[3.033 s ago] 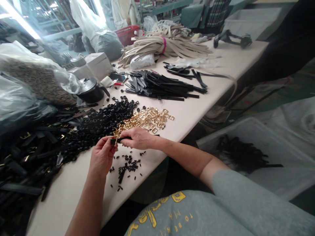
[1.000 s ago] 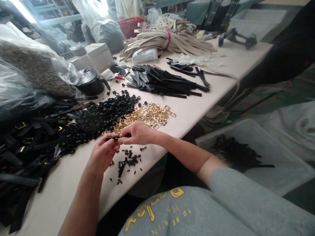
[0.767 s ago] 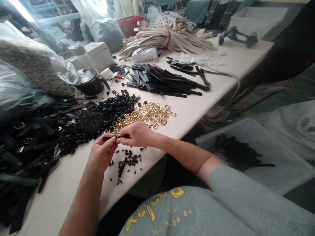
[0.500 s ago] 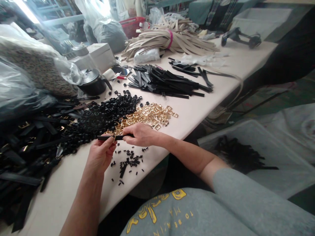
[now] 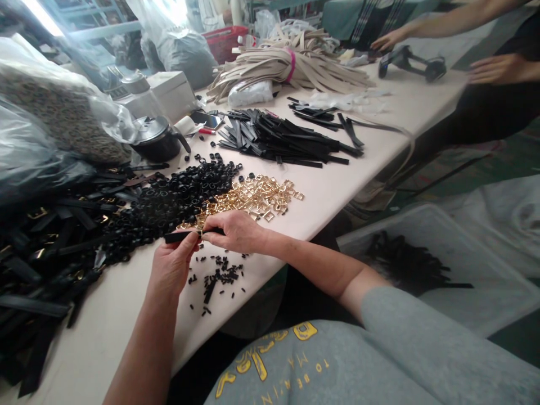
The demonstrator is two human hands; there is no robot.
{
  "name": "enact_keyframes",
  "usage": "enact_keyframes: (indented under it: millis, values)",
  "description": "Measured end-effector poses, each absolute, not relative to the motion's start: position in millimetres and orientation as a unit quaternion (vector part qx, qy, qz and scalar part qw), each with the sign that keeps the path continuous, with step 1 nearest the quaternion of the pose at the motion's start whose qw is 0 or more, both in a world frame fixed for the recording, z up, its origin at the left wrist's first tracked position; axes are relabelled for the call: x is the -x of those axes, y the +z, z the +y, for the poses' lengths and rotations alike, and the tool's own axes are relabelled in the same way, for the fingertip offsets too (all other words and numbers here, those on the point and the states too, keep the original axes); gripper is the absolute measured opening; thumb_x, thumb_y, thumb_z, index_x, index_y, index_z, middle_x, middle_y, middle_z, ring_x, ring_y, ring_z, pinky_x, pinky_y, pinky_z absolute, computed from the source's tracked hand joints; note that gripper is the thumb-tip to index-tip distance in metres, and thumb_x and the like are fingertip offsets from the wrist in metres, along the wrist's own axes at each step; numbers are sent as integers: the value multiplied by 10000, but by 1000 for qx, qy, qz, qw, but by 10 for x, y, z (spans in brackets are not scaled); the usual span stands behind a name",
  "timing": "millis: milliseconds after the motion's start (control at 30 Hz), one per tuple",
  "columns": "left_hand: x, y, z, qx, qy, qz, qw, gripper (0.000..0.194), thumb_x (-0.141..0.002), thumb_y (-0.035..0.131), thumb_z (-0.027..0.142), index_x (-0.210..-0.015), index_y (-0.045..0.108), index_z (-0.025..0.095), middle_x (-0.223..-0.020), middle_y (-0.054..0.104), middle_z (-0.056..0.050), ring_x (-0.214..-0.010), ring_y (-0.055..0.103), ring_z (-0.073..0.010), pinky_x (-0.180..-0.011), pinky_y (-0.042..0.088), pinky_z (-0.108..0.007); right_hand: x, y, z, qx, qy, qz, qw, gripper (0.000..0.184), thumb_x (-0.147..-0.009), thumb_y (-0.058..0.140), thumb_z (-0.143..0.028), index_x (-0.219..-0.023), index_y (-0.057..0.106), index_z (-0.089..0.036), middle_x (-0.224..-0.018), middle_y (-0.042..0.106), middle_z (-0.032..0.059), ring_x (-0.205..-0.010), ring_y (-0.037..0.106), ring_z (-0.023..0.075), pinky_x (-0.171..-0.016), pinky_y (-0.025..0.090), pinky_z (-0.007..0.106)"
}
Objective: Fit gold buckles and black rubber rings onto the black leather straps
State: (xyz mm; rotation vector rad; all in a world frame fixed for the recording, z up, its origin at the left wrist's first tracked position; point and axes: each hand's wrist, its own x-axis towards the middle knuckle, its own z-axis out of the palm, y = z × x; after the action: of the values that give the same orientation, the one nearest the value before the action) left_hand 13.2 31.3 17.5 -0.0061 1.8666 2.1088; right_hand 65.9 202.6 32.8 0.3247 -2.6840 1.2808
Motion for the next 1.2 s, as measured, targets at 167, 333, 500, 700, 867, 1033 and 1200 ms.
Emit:
enact_keyframes:
  millis: [167,333,500,700,867,1033,1200]
  values:
    - [-139,193,301,-19,737,657,159,384,-530,897,324,-788,685,133,-697,673,-13,-568,593,-93,-575,504,-210,-663,356,2047,-107,433,-891,83,200,-887,545,-306,-903,684,-163,-808,664,12,-722,536,103,-663,341,220]
    - [-181,184,337,-62,709,692,120,341,-616,847,327,-834,659,144,-700,663,0,-556,594,-99,-559,504,-216,-680,397,2024,-68,431,-898,65,182,-845,565,-324,-825,668,-176,-712,607,-17,-645,477,88,-608,293,224]
    - [-239,177,363,-110,661,737,88,324,-705,785,352,-922,657,148,-737,683,-17,-609,639,-132,-622,544,-259,-670,439,2030,-22,407,-911,61,208,-838,569,-346,-758,654,-174,-674,584,-19,-629,447,81,-591,257,230]
    - [-264,166,337,-169,650,732,119,353,-741,751,301,-1054,668,159,-876,717,-51,-718,692,-166,-737,577,-306,-646,459,2097,-12,383,-922,53,268,-851,586,-403,-737,649,-170,-672,580,-19,-621,424,72,-587,240,235]
    - [-254,161,301,-141,697,676,192,365,-753,757,382,-1050,683,182,-955,725,-67,-765,708,-186,-773,590,-347,-651,473,2161,-33,425,-904,32,285,-841,602,-421,-726,642,-164,-637,557,-32,-600,421,65,-576,244,230]
    - [-241,222,292,-97,725,634,252,410,-672,828,381,-1008,706,180,-864,727,-59,-722,703,-171,-731,590,-301,-655,497,2244,-89,475,-875,10,291,-841,613,-410,-708,622,-152,-622,549,-40,-597,442,58,-582,267,219]
    - [-223,266,284,-77,728,621,278,378,-635,853,313,-962,717,181,-827,721,-46,-678,686,-142,-687,581,-247,-635,500,2286,-110,487,-866,-20,300,-841,620,-415,-716,620,-142,-632,551,-36,-599,443,56,-588,275,222]
